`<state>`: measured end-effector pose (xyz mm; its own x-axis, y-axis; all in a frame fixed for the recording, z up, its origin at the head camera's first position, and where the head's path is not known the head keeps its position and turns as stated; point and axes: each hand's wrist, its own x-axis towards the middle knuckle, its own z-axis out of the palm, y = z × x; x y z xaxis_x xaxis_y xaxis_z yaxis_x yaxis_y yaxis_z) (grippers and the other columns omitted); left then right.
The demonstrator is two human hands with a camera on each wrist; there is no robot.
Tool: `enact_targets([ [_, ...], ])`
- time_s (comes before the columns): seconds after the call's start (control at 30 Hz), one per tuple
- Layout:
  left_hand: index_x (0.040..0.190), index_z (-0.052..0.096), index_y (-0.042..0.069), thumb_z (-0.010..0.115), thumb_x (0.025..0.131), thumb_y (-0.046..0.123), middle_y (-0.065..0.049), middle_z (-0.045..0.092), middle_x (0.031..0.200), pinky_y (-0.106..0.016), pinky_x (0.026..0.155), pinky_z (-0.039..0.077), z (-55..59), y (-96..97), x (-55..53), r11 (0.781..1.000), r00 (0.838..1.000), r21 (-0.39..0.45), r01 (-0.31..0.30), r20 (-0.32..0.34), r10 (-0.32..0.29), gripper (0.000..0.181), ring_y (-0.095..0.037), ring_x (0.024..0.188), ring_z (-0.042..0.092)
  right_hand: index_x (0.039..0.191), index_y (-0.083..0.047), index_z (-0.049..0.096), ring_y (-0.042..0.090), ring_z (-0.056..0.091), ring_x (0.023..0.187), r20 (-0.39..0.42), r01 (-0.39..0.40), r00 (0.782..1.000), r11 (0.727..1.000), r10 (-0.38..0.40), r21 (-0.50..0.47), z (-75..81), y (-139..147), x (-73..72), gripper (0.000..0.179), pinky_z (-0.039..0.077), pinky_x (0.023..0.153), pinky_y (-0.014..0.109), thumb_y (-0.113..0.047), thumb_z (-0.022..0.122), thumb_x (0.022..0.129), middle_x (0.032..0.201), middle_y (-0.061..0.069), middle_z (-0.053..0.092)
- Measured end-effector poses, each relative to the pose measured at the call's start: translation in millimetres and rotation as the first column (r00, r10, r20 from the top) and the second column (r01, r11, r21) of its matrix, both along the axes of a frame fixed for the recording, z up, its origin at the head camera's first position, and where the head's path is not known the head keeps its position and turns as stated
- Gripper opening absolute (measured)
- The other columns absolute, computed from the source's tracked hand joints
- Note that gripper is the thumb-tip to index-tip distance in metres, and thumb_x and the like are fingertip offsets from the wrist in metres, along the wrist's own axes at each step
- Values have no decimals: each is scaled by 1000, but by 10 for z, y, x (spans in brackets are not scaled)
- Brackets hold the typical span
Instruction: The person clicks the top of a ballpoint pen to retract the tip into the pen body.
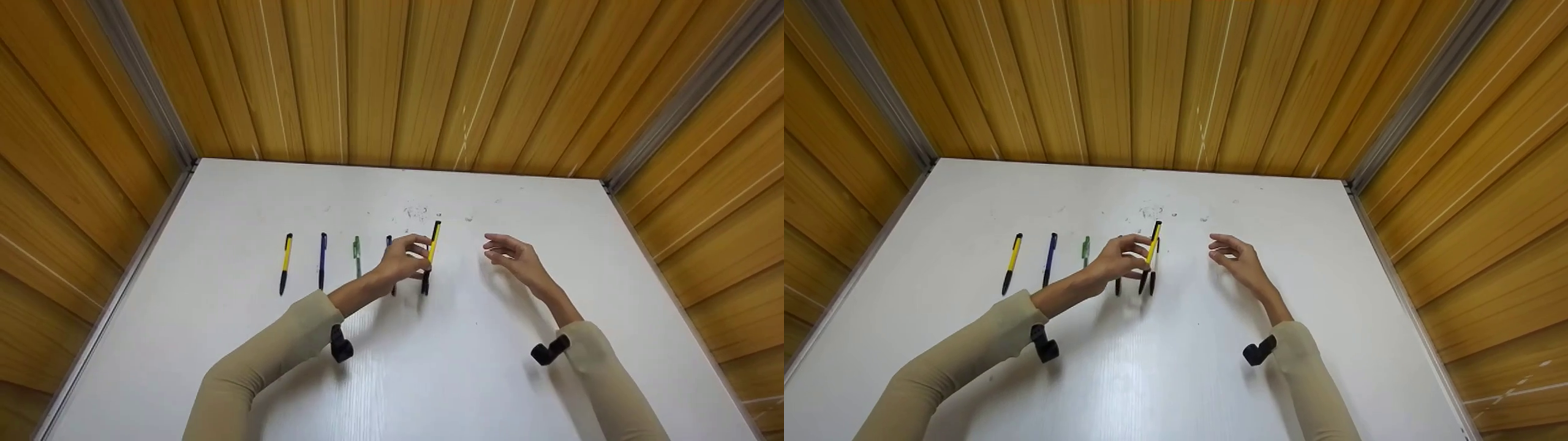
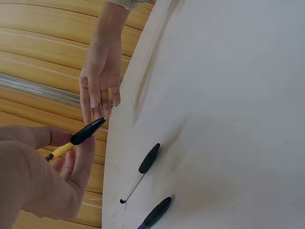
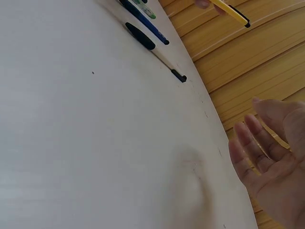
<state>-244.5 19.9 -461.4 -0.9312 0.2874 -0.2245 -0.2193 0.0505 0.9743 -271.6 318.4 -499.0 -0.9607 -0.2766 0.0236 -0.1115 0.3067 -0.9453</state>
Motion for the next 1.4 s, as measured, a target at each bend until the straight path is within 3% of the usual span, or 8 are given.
enact_targets([
  [0.2, 137, 60, 10, 67, 88, -9, -14, 69, 110, -37, 83, 66, -30, -186, 60, 1000, 1000, -5, -5, -2, 5, 53, -22, 89, 73, 142, 0, 56, 5, 66, 107, -8, -49, 999, 999, 49, -1, 50, -223, 35, 48, 58, 91, 16, -14, 69, 98, 132, 31, 59],
  [0.37, 144, 55, 12, 67, 86, -9, -9, 64, 108, -34, 80, 65, -49, -329, 102, 1000, 1000, 7, 11, -15, -11, 63, -15, 84, 68, 141, -4, 59, 6, 65, 110, -35, -65, 997, 998, 65, 12, 140, -401, 59, 45, 56, 92, 14, -14, 69, 98, 130, 28, 61],
  [0.6, 142, 56, 7, 68, 85, -8, -11, 64, 112, -30, 77, 64, -35, -470, 133, 1000, 1000, -3, -13, -16, 13, 60, -14, 86, 66, 147, -4, 51, 35, 62, 118, -99, -182, 978, 983, 184, 31, 179, -707, 89, 53, 56, 96, 20, -11, 69, 98, 129, 31, 58],
  [0.9, 144, 51, 7, 71, 86, -8, -23, 70, 119, -33, 77, 66, -55, -464, 119, 1000, 998, 0, -5, -66, 5, 63, -13, 85, 70, 151, -5, 46, 47, 59, 120, -148, -222, 962, 973, 228, 59, 183, -870, 114, 61, 57, 96, 28, -8, 71, 95, 131, 28, 57],
  [1.1, 145, 52, 12, 72, 84, -10, -19, 73, 114, -36, 78, 67, -83, -403, 116, 1000, 994, 21, -24, -107, 26, 68, -25, 93, 74, 154, -8, 42, 51, 55, 123, -147, -220, 963, 974, 227, 60, 205, -906, 136, 73, 58, 100, 43, -9, 78, 91, 135, 30, 53],
  [1.27, 144, 53, 12, 71, 83, -12, -17, 72, 111, -37, 77, 67, -64, -402, 119, 999, 994, 38, -27, -108, 31, 68, -23, 91, 74, 156, -8, 39, 47, 55, 123, -205, -221, 950, 970, 238, 100, 229, -979, 138, 83, 54, 101, 56, -8, 83, 85, 135, 27, 54],
  [1.4, 145, 52, 11, 70, 83, -11, -23, 69, 114, -37, 76, 67, -68, -396, 133, 999, 994, 31, -13, -111, 16, 68, -18, 87, 73, 157, -6, 37, 44, 56, 124, -247, -232, 934, 963, 259, 135, 227, -1023, 157, 89, 55, 100, 56, -8, 85, 82, 135, 25, 55],
])
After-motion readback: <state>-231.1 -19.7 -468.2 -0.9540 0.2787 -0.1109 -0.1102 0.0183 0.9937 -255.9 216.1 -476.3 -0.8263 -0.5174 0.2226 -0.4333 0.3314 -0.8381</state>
